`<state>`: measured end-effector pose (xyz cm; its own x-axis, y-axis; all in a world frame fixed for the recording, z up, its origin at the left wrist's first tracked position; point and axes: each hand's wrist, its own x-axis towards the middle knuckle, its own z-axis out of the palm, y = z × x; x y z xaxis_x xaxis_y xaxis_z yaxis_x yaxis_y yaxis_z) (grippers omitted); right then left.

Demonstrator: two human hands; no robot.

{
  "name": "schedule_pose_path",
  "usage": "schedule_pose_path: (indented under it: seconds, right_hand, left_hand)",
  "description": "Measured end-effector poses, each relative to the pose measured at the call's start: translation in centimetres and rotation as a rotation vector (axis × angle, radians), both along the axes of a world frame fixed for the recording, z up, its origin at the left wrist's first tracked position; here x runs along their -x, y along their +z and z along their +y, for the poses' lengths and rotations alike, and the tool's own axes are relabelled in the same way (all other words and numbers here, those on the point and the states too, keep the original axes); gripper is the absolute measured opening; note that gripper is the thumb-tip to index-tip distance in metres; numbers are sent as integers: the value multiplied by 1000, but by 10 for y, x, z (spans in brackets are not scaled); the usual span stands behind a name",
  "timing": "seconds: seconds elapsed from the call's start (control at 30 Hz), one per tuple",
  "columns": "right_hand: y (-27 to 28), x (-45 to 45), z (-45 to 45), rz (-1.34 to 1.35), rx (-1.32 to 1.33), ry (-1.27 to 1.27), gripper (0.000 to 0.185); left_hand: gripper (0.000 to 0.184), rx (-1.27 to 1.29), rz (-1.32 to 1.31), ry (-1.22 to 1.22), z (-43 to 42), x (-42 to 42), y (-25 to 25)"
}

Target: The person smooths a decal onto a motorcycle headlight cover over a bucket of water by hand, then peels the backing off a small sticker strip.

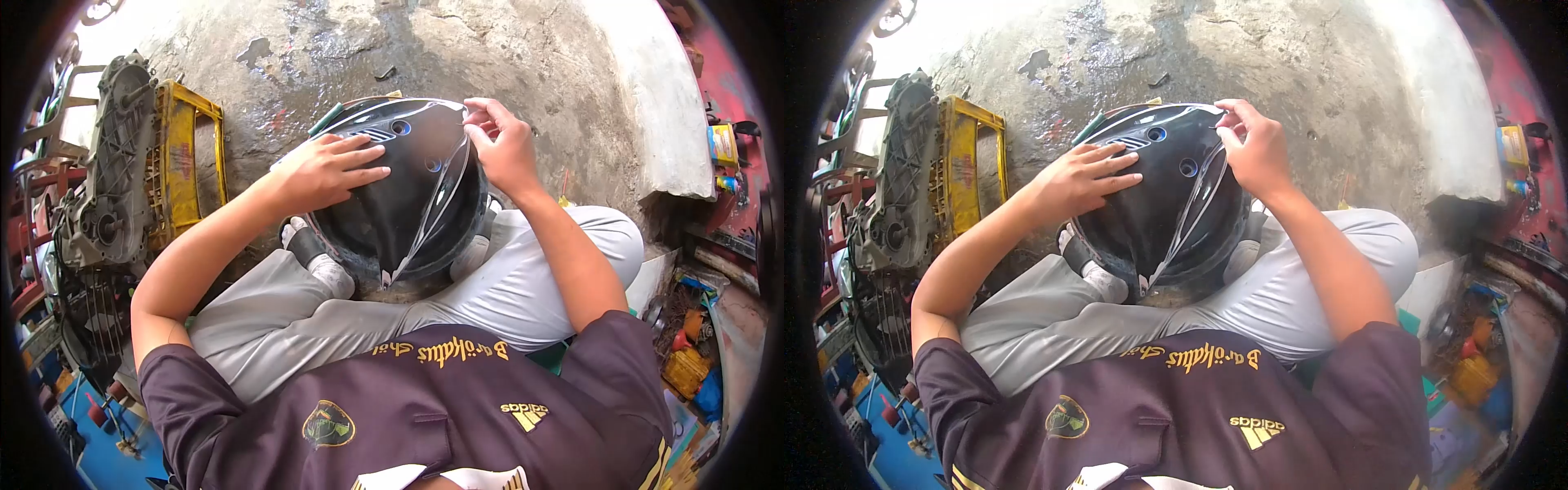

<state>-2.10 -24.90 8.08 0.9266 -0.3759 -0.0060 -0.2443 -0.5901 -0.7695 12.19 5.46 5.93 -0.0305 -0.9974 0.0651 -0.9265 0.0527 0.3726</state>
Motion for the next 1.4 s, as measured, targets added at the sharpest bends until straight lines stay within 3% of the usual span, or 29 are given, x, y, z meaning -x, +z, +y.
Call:
schedule_pose_path:
  seconds: [0.07,0.1,0.33,0.53,0.67,1.0,1.23,1.4]
  right_hand:
    - [6,5,1,-68,-21,-22,35]
    - [10,8,-1,-73,-15,-24,35]
    - [19,24,-16,-101,40,-82,36]
    - [22,28,-21,-48,29,-100,37]
    - [26,28,-17,-39,18,-90,37]
    - [11,28,-8,-15,42,-36,34]
    - [-23,37,12,109,78,224,29]
    - [-35,32,4,155,113,256,27]
  left_hand:
    - [73,80,-31,-29,-2,-7,14]
    - [46,226,-110,-22,-7,-7,19]
    - [40,571,-214,-183,-12,-4,64]
    - [28,596,-236,-292,-4,14,59]
    - [27,553,-169,-333,-1,27,37]
    - [39,96,49,-231,-4,-2,-14]
    - [63,-226,23,-151,-36,20,-28]
    - [65,-225,50,-177,-48,33,-45]
